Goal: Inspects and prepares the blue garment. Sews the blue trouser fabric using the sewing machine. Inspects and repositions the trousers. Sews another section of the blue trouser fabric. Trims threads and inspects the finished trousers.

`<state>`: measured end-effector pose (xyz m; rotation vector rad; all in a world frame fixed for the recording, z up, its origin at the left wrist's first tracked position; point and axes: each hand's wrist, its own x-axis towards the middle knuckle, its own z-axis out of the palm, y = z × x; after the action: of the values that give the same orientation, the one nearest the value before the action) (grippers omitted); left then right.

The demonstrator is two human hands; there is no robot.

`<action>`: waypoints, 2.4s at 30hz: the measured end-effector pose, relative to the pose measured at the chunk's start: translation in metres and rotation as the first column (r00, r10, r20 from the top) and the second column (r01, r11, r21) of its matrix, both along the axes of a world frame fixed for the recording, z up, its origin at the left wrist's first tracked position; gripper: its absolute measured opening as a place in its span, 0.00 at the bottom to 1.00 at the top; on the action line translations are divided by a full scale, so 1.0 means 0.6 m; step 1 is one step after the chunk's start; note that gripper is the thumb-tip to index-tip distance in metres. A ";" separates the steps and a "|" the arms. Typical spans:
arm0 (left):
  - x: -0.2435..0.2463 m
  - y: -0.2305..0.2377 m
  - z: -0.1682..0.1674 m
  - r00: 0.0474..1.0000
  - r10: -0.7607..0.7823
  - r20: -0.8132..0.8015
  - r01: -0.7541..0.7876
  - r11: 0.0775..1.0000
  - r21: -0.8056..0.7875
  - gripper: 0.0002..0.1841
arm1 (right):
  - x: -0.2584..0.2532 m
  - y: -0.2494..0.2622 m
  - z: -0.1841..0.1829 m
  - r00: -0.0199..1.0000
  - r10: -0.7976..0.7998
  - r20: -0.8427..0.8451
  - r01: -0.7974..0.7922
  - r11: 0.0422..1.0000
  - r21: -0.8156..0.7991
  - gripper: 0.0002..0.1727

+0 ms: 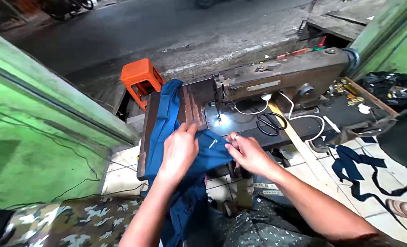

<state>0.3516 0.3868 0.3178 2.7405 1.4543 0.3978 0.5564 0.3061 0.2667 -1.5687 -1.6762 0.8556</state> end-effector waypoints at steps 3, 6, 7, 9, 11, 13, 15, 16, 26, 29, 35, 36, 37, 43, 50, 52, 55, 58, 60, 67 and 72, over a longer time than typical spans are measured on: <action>0.048 0.118 -0.107 0.984 -0.152 -0.090 0.150 0.988 -0.029 0.11 | 0.032 0.084 -0.059 0.977 -0.016 0.211 0.065 0.972 -0.227 0.17; 0.060 0.188 -0.197 0.961 -0.276 -0.005 0.273 0.952 -0.136 0.09 | 0.055 0.137 -0.106 0.968 0.052 0.245 0.031 0.946 -0.324 0.18; 0.061 0.200 -0.212 0.955 -0.294 0.031 0.295 0.943 -0.158 0.10 | 0.060 0.146 -0.110 0.974 0.044 0.224 0.034 0.943 -0.332 0.19; 0.062 0.207 -0.222 0.951 -0.297 0.086 0.309 0.930 -0.198 0.12 | 0.066 0.160 -0.111 0.985 0.003 0.170 0.056 0.940 -0.337 0.23; 0.058 0.211 -0.221 0.947 -0.302 0.113 0.320 0.922 -0.219 0.12 | 0.066 0.173 -0.114 0.988 -0.019 0.154 0.069 0.941 -0.331 0.23; 0.058 0.222 -0.219 0.936 -0.324 0.139 0.349 0.906 -0.240 0.12 | 0.062 0.183 -0.118 0.988 -0.022 0.156 0.072 0.943 -0.324 0.21; 0.060 0.236 -0.205 0.925 -0.344 0.160 0.379 0.860 -0.343 0.12 | 0.051 0.185 -0.115 0.984 -0.055 0.168 0.108 0.941 -0.322 0.18; 0.064 0.246 -0.192 0.927 -0.353 0.128 0.372 0.813 -0.448 0.13 | 0.045 0.184 -0.113 0.979 -0.073 0.192 0.133 0.939 -0.318 0.17; 0.131 0.276 -0.122 0.867 -0.468 -0.171 0.246 0.701 -0.669 0.18 | 0.026 0.177 -0.123 0.953 -0.109 0.281 0.172 0.963 -0.209 0.15; 0.122 0.283 -0.160 0.851 -0.518 -0.088 0.398 0.745 -0.535 0.12 | 0.022 0.171 -0.133 0.941 -0.138 0.308 0.186 0.974 -0.132 0.15; 0.085 0.295 -0.213 0.779 -0.619 0.104 0.620 0.736 -0.272 0.08 | 0.008 0.148 -0.184 0.867 -0.281 0.411 0.174 0.945 0.278 0.13; 0.077 0.298 -0.221 0.764 -0.627 0.149 0.643 0.723 -0.252 0.07 | 0.007 0.143 -0.191 0.857 -0.300 0.420 0.154 0.925 0.347 0.12; 0.069 0.300 -0.227 0.751 -0.631 0.194 0.660 0.712 -0.237 0.06 | 0.008 0.139 -0.196 0.850 -0.312 0.425 0.130 0.905 0.406 0.11; 0.043 0.304 -0.243 0.669 -0.653 0.355 0.736 0.649 -0.193 0.10 | 0.025 0.116 -0.208 0.854 -0.237 0.463 -0.032 0.865 0.501 0.14; 0.034 0.296 -0.262 0.626 -0.693 0.357 0.758 0.649 -0.070 0.13 | 0.034 0.111 -0.207 0.860 -0.150 0.488 -0.114 0.876 0.469 0.15; 0.033 0.294 -0.263 0.644 -0.698 0.313 0.747 0.663 -0.059 0.12 | 0.035 0.112 -0.205 0.858 -0.125 0.498 -0.139 0.878 0.459 0.15; 0.034 0.290 -0.262 0.653 -0.718 0.240 0.745 0.666 -0.032 0.12 | 0.036 0.112 -0.202 0.854 -0.097 0.510 -0.157 0.888 0.432 0.15; 0.035 0.285 -0.255 0.655 -0.734 0.179 0.747 0.665 -0.010 0.13 | 0.036 0.113 -0.199 0.855 -0.077 0.513 -0.164 0.898 0.409 0.15; 0.035 0.286 -0.253 0.651 -0.746 0.144 0.753 0.658 0.003 0.13 | 0.035 0.113 -0.194 0.848 -0.065 0.526 -0.168 0.909 0.382 0.15; 0.044 0.274 -0.214 0.685 -0.728 -0.030 0.723 0.685 -0.095 0.14 | 0.032 0.105 -0.162 0.755 0.099 0.648 -0.274 0.946 0.174 0.16; 0.073 0.240 -0.168 0.917 -0.384 -0.106 0.312 0.858 -0.409 0.11 | 0.024 0.106 -0.131 0.697 0.256 0.670 -0.276 0.958 -0.079 0.21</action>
<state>0.3952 0.5311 0.2172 2.6750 0.8937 -0.1455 0.5708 0.3698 0.1878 -1.7643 -2.4724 0.3827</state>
